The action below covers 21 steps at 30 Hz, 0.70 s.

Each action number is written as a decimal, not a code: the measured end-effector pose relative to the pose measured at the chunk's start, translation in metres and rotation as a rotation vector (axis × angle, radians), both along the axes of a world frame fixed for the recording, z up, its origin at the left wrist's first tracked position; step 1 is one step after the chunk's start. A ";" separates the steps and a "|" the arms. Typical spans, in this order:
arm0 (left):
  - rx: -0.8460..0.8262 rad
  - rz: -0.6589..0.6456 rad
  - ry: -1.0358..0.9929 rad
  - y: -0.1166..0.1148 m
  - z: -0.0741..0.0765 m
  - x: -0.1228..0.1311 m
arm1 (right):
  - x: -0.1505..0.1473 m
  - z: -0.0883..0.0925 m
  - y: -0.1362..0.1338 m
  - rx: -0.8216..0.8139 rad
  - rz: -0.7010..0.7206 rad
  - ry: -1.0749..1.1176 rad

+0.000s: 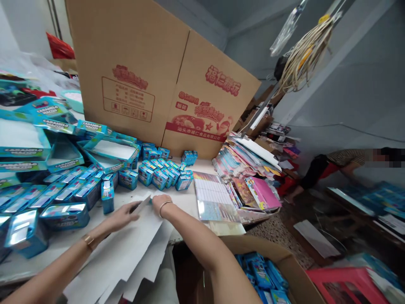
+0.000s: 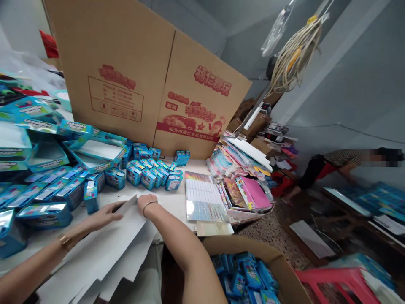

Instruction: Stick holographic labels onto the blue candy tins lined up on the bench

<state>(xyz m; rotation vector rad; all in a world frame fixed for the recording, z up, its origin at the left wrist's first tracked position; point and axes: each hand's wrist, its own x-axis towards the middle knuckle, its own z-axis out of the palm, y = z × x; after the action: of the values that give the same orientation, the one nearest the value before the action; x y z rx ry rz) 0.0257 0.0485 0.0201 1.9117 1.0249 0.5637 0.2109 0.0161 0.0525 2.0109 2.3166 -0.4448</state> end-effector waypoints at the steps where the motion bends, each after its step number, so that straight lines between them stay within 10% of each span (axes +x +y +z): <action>1: 0.036 -0.054 0.058 -0.003 0.001 -0.004 | 0.007 0.000 -0.009 -0.012 -0.018 -0.008; 10: 0.387 -0.179 0.454 -0.077 -0.013 0.020 | 0.061 0.020 -0.044 -0.018 0.052 -0.008; 21: 0.463 -0.226 0.465 -0.043 -0.018 -0.059 | 0.022 -0.004 -0.021 0.030 0.349 -0.162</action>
<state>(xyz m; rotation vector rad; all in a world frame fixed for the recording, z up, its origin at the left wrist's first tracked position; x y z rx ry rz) -0.0330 0.0050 0.0022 2.6139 0.9961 0.2374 0.2331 -0.0048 0.0486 1.5381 2.5074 -0.2196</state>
